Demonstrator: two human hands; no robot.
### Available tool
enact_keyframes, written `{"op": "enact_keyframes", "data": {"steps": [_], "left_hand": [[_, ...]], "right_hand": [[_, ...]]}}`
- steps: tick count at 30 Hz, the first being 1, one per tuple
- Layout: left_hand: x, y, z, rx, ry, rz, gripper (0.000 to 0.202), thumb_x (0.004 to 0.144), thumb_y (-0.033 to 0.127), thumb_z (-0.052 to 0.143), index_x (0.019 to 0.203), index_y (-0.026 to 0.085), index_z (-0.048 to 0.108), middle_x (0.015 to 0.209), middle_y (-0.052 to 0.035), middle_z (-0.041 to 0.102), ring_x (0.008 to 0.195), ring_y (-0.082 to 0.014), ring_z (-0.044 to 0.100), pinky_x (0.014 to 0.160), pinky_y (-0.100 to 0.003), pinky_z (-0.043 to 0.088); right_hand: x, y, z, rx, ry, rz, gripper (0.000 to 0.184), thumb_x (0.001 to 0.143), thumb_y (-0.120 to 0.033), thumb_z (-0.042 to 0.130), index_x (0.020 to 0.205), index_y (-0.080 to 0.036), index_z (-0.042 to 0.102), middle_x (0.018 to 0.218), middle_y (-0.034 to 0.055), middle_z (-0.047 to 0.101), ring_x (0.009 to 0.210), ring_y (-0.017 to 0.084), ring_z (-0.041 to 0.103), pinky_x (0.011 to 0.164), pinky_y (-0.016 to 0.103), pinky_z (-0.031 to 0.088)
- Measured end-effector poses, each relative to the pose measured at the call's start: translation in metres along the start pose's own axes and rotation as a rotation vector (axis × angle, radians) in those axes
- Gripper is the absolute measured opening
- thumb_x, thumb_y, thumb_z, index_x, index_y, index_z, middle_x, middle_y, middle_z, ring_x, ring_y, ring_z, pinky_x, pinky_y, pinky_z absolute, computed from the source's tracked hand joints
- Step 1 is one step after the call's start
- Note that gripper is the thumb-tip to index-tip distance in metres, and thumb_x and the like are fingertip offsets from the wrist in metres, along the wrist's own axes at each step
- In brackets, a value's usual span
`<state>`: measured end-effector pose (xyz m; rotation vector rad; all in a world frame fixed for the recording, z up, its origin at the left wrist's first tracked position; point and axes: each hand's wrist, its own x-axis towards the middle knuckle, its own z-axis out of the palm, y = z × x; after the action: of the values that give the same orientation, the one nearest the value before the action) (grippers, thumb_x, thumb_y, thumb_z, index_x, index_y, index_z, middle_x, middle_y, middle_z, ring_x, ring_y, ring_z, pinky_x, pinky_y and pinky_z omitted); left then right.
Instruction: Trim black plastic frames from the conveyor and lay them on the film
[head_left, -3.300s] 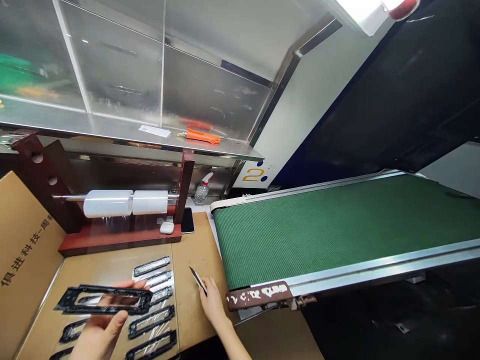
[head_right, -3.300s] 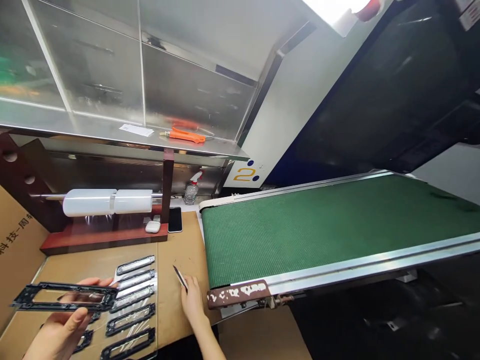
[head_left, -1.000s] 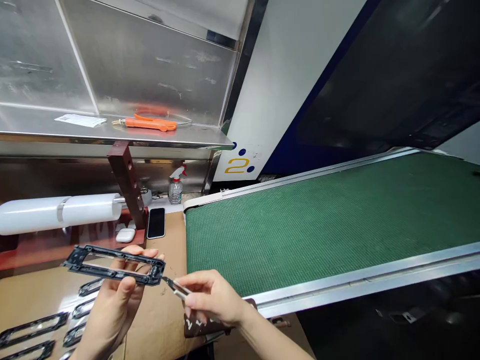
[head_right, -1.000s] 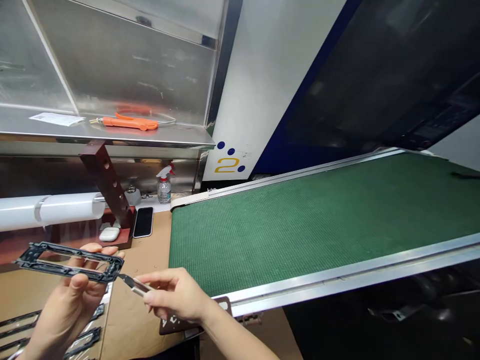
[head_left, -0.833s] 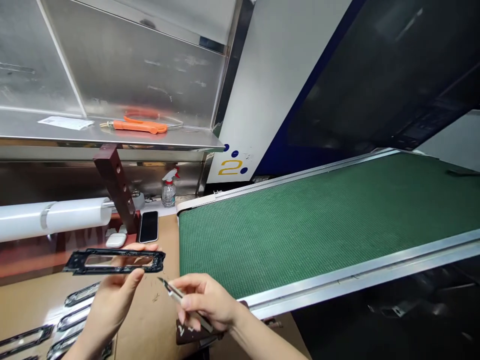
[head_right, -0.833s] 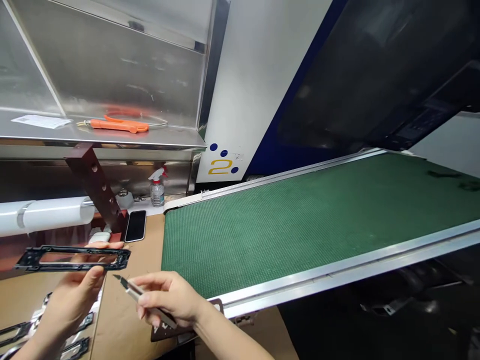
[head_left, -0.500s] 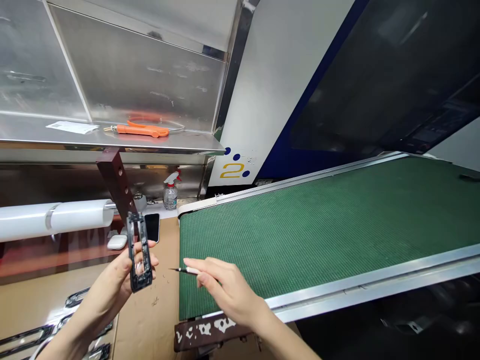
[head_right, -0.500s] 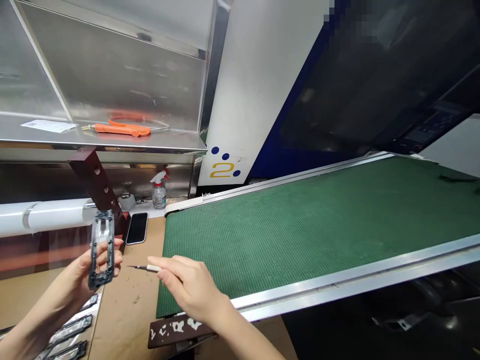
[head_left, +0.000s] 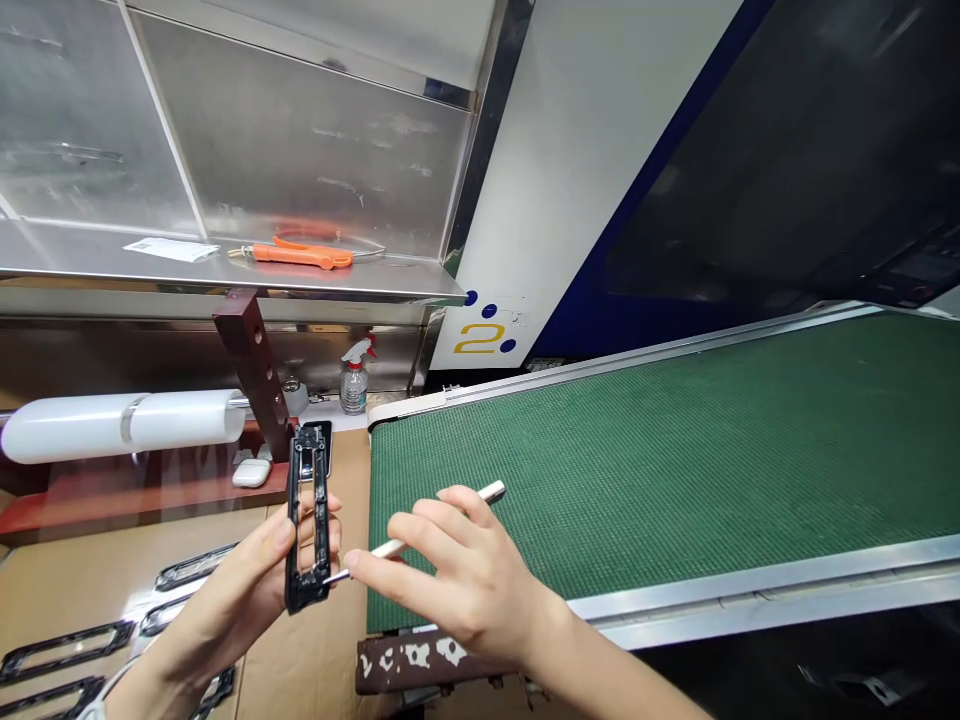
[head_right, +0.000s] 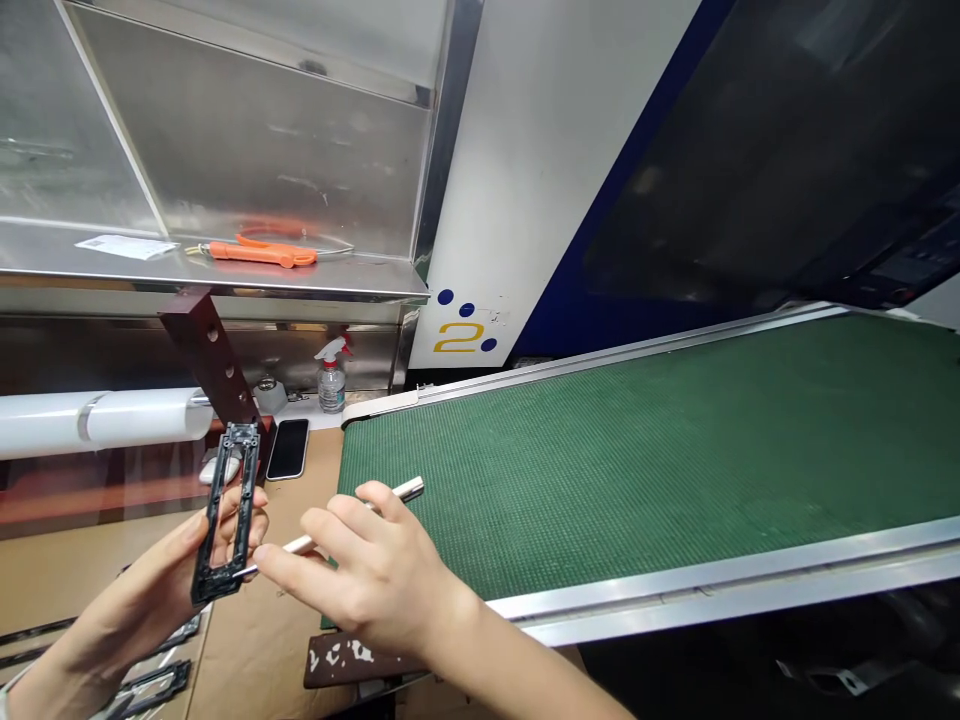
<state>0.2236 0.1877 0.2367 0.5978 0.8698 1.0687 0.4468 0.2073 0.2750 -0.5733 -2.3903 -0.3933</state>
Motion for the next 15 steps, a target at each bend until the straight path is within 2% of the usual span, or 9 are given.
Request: {"op": "enact_keyframes", "data": {"steps": [6, 11, 13, 15], "left_hand": [[0.001, 0.000, -0.003, 0.016, -0.058, -0.033, 0.032, 0.071, 0.051, 0.074, 0.098, 0.035, 0.075, 0.085, -0.0004, 0.072, 0.081, -0.0172, 0.064, 0.080, -0.025, 0.051], [0.002, -0.002, -0.007, -0.013, -0.083, -0.056, 0.032, 0.073, 0.049, 0.073, 0.101, 0.033, 0.074, 0.090, -0.0012, 0.073, 0.087, -0.0176, 0.065, 0.084, -0.026, 0.050], [0.002, -0.003, -0.008, -0.025, -0.076, -0.055, 0.033, 0.073, 0.049, 0.074, 0.102, 0.033, 0.074, 0.091, -0.0012, 0.073, 0.088, -0.0178, 0.064, 0.085, -0.026, 0.050], [0.001, -0.003, -0.009, -0.036, -0.061, -0.061, 0.035, 0.071, 0.049, 0.075, 0.102, 0.033, 0.074, 0.093, -0.0007, 0.073, 0.091, -0.0184, 0.065, 0.083, -0.025, 0.050]], "right_hand": [[-0.002, -0.001, 0.004, -0.003, 0.014, -0.003, 0.028, 0.096, -0.015, 0.047, 0.112, -0.026, 0.067, 0.080, -0.0004, 0.061, 0.073, 0.011, 0.050, 0.070, 0.029, 0.032], [-0.005, -0.002, 0.010, 0.026, 0.056, 0.015, 0.026, 0.097, -0.017, 0.047, 0.109, -0.027, 0.068, 0.080, -0.0011, 0.063, 0.072, 0.012, 0.050, 0.069, 0.029, 0.032], [-0.008, -0.005, 0.016, 0.075, 0.103, 0.063, 0.026, 0.097, -0.017, 0.047, 0.110, -0.026, 0.068, 0.081, -0.0005, 0.063, 0.074, 0.012, 0.051, 0.069, 0.029, 0.033], [-0.012, -0.010, 0.024, 0.157, 0.161, 0.172, 0.024, 0.096, -0.017, 0.049, 0.109, -0.026, 0.067, 0.081, 0.0001, 0.063, 0.075, 0.013, 0.053, 0.069, 0.029, 0.034]]}}
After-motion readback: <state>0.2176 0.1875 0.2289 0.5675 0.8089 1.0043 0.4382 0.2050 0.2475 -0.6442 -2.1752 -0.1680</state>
